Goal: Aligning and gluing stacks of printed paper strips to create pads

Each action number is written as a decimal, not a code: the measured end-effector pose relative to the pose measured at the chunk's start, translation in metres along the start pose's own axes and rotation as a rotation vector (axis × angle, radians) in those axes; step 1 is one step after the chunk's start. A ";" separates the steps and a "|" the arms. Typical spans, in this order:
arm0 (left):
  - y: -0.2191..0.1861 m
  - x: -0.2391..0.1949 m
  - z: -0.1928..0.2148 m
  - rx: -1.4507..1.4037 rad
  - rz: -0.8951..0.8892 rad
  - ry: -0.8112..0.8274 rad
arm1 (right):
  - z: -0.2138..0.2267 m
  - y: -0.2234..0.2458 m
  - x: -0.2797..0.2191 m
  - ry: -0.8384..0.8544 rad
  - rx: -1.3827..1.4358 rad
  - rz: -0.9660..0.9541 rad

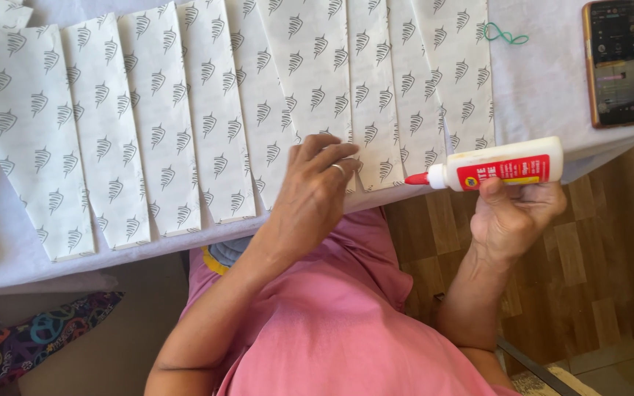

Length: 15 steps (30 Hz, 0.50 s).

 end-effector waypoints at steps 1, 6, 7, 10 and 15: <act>0.000 -0.001 0.008 0.068 0.028 0.008 | -0.006 0.000 -0.001 0.020 -0.005 -0.001; 0.006 -0.014 0.019 0.191 0.061 0.032 | -0.033 0.003 -0.011 0.111 -0.046 -0.001; 0.008 -0.016 0.018 0.178 0.066 0.046 | -0.035 0.001 -0.014 0.118 -0.062 -0.013; 0.008 -0.018 0.021 0.175 0.101 0.109 | -0.024 -0.032 -0.020 0.168 -0.045 -0.001; 0.006 -0.020 0.029 0.174 0.154 0.208 | -0.033 -0.039 -0.031 0.286 -0.062 0.004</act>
Point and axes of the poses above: each hand's wrist, its own x-axis towards the middle knuckle, its own z-axis out of the back of the hand, y = z × x, the point moved 1 cm from there along x, towards the middle knuckle, and after that the axes turned 2 degrees about -x, right-handed, at the moved point
